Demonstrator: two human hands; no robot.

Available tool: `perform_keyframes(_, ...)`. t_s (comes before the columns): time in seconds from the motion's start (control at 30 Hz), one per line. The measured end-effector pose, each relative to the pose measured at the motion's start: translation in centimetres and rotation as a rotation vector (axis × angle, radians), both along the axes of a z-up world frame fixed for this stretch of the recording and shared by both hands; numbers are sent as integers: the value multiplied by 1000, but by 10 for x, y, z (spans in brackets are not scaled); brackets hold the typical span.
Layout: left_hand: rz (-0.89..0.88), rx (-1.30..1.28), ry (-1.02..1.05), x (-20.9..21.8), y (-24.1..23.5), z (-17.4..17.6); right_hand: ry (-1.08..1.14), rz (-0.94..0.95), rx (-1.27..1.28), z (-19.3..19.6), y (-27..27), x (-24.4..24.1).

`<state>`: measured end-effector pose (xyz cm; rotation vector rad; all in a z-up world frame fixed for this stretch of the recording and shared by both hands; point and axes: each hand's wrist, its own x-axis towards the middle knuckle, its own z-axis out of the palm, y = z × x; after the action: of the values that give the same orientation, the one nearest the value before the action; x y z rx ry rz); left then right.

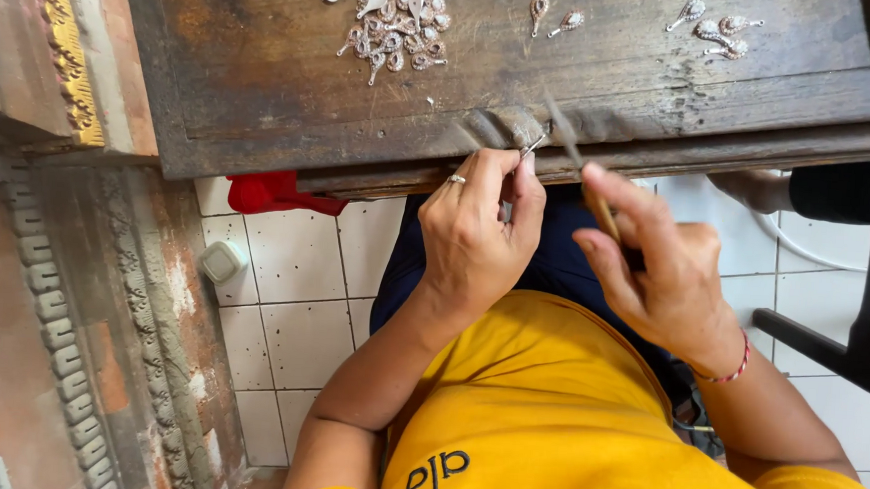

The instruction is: The person uses a small hammer and a metal file to shape and smooth small silver-colored metal pieces on a wooden workbench. They repeatedly pick up individual pieces, file their edges, and tap them with the hammer, then place them back on the table.

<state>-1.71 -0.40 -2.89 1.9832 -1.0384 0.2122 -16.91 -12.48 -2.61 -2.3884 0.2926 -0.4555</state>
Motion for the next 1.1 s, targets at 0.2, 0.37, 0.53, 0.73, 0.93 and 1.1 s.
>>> perform_keyframes(0.2,-16,29,-64,1,-2,4,10,41,-48,-20,6,-22)
perform_keyframes(0.37,-53,70,-71,4,-2,12,28,65,20,-13,9,-18)
perform_keyframes(0.53,-84,92,-107,7,-3,18,41,69,-40,-20,3,0)
perform_keyframes(0.73,-63,158,-91,7,0,16,2,68,-5,-13,2,-3)
perform_keyframes(0.93,-66,193,-127,7,-3,20,67,72,84,-10,3,-9)
perform_keyframes(1.1,-53,220,-114,7,-3,24,-10,80,12,-22,1,14)
